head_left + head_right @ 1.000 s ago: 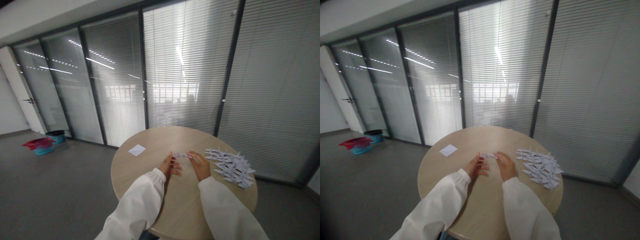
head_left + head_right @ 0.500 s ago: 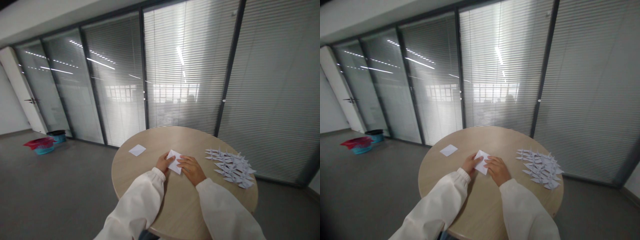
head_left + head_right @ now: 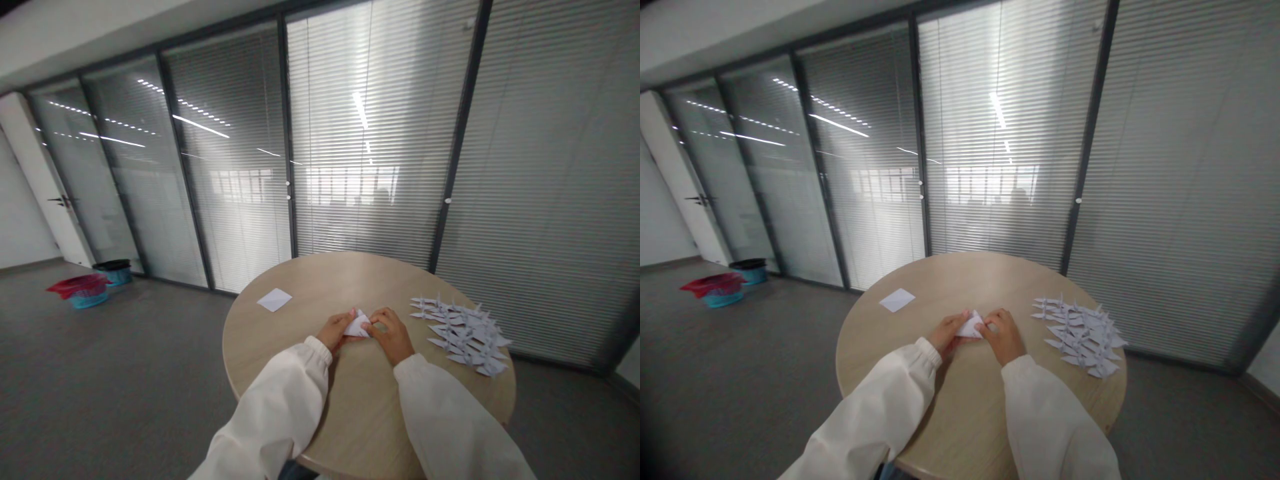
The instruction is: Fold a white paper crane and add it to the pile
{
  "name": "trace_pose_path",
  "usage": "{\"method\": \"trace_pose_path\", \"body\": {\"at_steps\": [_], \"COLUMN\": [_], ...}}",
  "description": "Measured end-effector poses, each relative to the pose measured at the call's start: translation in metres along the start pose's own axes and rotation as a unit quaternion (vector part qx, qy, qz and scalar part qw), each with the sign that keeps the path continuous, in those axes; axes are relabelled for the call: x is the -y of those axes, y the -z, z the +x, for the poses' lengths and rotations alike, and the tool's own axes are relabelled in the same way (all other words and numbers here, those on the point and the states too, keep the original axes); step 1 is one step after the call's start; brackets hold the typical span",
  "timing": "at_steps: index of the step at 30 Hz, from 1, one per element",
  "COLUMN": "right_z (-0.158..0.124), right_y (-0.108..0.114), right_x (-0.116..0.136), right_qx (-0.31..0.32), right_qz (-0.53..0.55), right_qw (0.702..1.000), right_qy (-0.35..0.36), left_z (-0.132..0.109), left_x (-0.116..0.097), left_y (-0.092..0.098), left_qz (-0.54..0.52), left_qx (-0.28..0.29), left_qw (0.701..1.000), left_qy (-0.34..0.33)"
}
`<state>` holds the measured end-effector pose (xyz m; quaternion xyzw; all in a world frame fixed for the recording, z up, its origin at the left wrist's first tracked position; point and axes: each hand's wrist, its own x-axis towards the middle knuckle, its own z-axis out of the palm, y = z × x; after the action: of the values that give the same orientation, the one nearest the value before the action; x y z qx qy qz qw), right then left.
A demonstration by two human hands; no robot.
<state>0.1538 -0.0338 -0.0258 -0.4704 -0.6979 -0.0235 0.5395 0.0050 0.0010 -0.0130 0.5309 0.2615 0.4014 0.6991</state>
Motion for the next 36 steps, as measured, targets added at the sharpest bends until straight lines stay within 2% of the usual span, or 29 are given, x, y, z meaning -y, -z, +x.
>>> {"method": "trace_pose_path", "body": {"at_steps": [5,8,14,20,25,36], "right_z": [0.0,-0.0001,0.0,0.0004,0.0014,0.0005], "right_y": [-0.0006,-0.0002,0.0016,0.001,0.0029,0.0006], "right_x": [-0.0052,-0.0061,-0.004,-0.0017,0.0,-0.0054], "right_qx": [0.0,0.007,0.01,-0.016,0.026,0.019], "right_qz": [-0.007,-0.001,0.002,0.028,0.061,0.07], "right_qw": [1.0,0.999,0.997,0.994,0.995,0.996], "right_qy": [-0.029,-0.05,-0.081,-0.106,-0.078,-0.057], "left_z": [-0.003,-0.0026,-0.0043,-0.0059,-0.006,-0.0053], "left_x": [-0.0011,-0.0002,-0.0019,-0.0036,-0.0011,0.0011], "left_y": [-0.0004,0.0018,0.0015,-0.0016,-0.0012,-0.0015], "left_qz": [0.077,0.108,0.139,0.131,0.131,0.16], "left_qx": [0.068,0.084,0.089,0.103,0.117,0.083], "left_qw": [0.994,0.99,0.985,0.985,0.983,0.984], "left_qy": [-0.023,-0.036,-0.038,-0.044,-0.046,-0.013]}}
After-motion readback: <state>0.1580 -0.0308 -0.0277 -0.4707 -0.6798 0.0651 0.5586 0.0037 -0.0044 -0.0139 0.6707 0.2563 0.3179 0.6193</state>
